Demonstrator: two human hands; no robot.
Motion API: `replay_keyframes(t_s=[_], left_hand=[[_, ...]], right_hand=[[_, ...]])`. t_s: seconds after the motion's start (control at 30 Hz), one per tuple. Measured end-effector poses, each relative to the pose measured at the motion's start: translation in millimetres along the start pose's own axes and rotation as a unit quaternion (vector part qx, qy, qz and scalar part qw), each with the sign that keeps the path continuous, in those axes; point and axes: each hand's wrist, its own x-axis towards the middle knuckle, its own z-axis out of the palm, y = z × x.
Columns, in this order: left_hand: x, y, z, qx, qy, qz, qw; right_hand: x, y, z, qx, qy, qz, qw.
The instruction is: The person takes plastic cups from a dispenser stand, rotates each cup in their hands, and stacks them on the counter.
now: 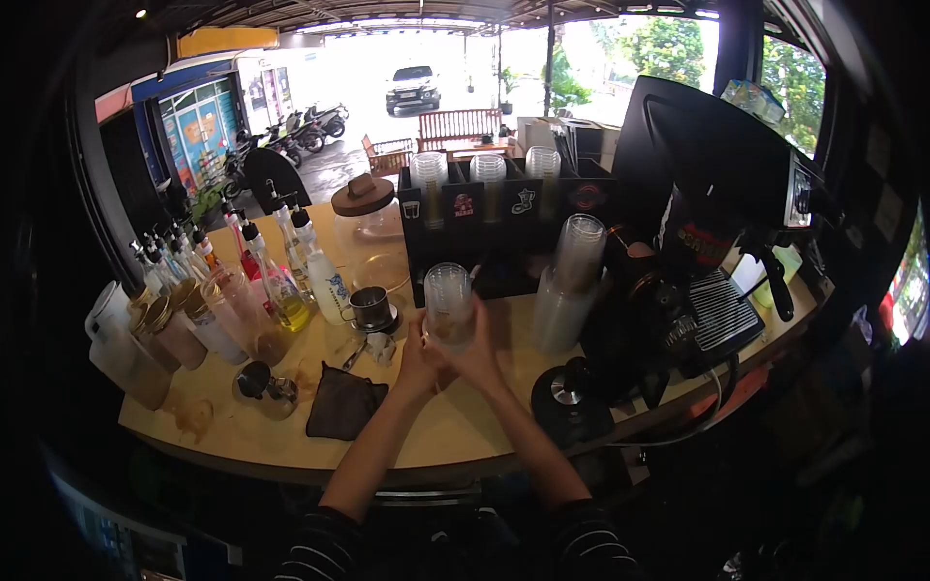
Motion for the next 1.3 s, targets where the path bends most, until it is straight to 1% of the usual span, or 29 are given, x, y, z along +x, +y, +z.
replay_keyframes(t_s=[0.07, 0.13, 0.17, 0.2, 0.23, 0.3, 0.33, 0.37, 0.43, 0.47, 0.5, 0.53, 0.6, 0.7, 0.77, 0.83, 0.97, 1.03, 1.07, 1.13, 1.17, 1.2, 1.23, 1.27, 1.3], left_hand=[[0, -4, -2, 0.013, 0.009, -0.012, 1.0], [-4, 0, -5, 0.039, 0.019, 0.046, 0.998], [-4, -2, -5, 0.038, 0.015, 0.046, 0.998], [-3, -6, -3, 0.06, 0.024, 0.077, 0.995], [-2, -11, -2, 0.081, 0.036, 0.107, 0.99], [-3, -17, -1, 0.08, 0.036, 0.11, 0.99], [-3, -17, -2, 0.082, 0.034, 0.119, 0.989], [-3, -17, -1, 0.084, 0.035, 0.121, 0.988], [-5, -9, 0, 0.043, 0.033, 0.077, 0.996], [-6, -5, -2, 0.043, 0.032, 0.082, 0.995], [-7, -5, -2, 0.025, 0.018, 0.064, 0.997], [-5, -5, -2, 0.008, 0.004, 0.047, 0.999], [0, -6, -2, 0.0, -0.004, 0.044, 0.999], [-3, -3, -6, 0.0, -0.028, 0.044, 0.999], [-2, -1, -8, 0.004, -0.046, 0.054, 0.997], [-3, -5, -5, -0.057, -0.059, 0.059, 0.995], [-5, 0, -8, -0.065, -0.063, 0.045, 0.995], [-6, 0, -7, -0.13, -0.085, 0.021, 0.988], [-7, 0, -7, -0.132, -0.086, 0.026, 0.987], [-8, 2, -8, -0.08, -0.075, -0.006, 0.994], [-8, 3, -9, -0.081, -0.078, 0.0, 0.994], [-9, 5, -10, -0.05, -0.073, 0.009, 0.996], [-11, 7, -10, -0.02, -0.068, 0.017, 0.997], [-10, 2, -8, -0.025, -0.07, 0.021, 0.997], [-6, -8, -4, -0.086, -0.039, 0.04, 0.995]], right_hand=[[-9, -1, 5, -0.002, -0.027, 0.004, 1.0], [-13, 4, 4, -0.029, -0.048, 0.0, 0.998], [-14, 5, 1, -0.043, -0.053, -0.003, 0.998], [-15, 5, -1, -0.057, -0.058, -0.006, 0.997], [-16, 4, -5, -0.019, -0.077, 0.019, 0.997], [-19, 4, -8, 0.02, -0.101, 0.047, 0.994], [-19, 8, -9, 0.01, -0.104, 0.042, 0.994], [-17, 10, -9, 0.006, -0.103, 0.036, 0.994], [-15, 7, -10, 0.005, -0.106, 0.038, 0.994], [-15, 6, -11, 0.004, -0.108, 0.041, 0.993], [-14, 6, -12, 0.004, -0.11, 0.045, 0.993], [-13, 6, -12, -0.021, -0.108, 0.024, 0.994], [-12, 3, -9, -0.04, -0.106, 0.008, 0.994], [-14, -1, -7, 0.009, -0.096, 0.06, 0.994], [-14, 0, -8, 0.001, -0.094, 0.05, 0.994], [-16, -2, -8, -0.009, -0.091, 0.046, 0.995], [-11, -9, -6, 0.006, -0.077, 0.023, 0.997], [-4, -28, -4, 0.006, -0.069, 0.007, 0.998], [0, -37, -6, -0.002, -0.063, 0.002, 0.998], [11, -52, -8, -0.012, -0.051, -0.007, 0.999], [17, -56, -9, -0.03, -0.051, -0.039, 0.998], [23, -65, -11, -0.049, -0.051, -0.069, 0.995], [26, -74, -13, -0.054, -0.047, -0.073, 0.995], [27, -83, -15, -0.114, -0.041, -0.107, 0.987], [27, -97, -16, -0.174, -0.037, -0.141, 0.974]])
